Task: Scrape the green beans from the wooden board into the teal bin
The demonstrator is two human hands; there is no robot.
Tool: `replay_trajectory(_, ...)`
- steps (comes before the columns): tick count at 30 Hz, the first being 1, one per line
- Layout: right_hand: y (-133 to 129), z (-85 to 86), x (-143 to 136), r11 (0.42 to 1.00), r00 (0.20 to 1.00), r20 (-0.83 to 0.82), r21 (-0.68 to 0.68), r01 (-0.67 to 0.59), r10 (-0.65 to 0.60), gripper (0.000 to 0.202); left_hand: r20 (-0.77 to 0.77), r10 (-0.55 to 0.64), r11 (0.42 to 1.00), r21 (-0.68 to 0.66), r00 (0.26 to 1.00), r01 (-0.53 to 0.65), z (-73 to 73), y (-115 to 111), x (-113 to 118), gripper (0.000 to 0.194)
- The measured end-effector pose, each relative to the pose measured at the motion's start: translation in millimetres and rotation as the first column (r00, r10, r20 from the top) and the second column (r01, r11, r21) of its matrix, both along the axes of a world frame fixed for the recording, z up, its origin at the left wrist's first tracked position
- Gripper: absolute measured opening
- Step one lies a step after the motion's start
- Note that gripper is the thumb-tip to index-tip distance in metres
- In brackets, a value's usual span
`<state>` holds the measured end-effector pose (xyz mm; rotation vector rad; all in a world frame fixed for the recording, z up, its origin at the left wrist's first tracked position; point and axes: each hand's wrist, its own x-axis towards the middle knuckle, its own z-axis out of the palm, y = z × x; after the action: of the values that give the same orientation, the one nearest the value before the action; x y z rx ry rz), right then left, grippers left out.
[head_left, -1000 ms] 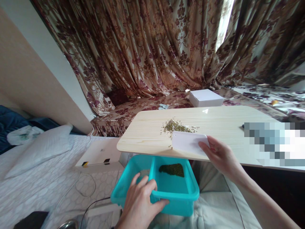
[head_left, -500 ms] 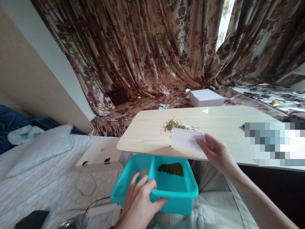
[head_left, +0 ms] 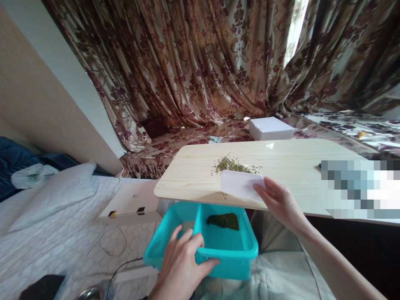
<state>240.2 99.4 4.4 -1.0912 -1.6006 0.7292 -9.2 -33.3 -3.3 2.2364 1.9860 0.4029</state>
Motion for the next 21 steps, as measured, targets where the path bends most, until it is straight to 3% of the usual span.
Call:
replay_trajectory(8,-11,7.8,4,0.994,0.995,-0.051,-0.065,-0.085,0.082,0.034,0.009,-0.005,1.000,-0.005,1.000,0.005,1.4,1,1,0.028)
replay_trajectory(14,-14,16.5,20,0.997,0.995,-0.091,-0.065,0.044,-0.050,0.034,0.042,-0.007,1.000,0.018,0.999,0.007,1.4,1,5,0.028)
replay_trajectory(21,-13,6.4,10,0.999,0.997,-0.076,-0.038,-0.013,0.010,0.030,0.053,-0.029,0.999,0.040,0.998,0.027,0.9,1,6,0.029)
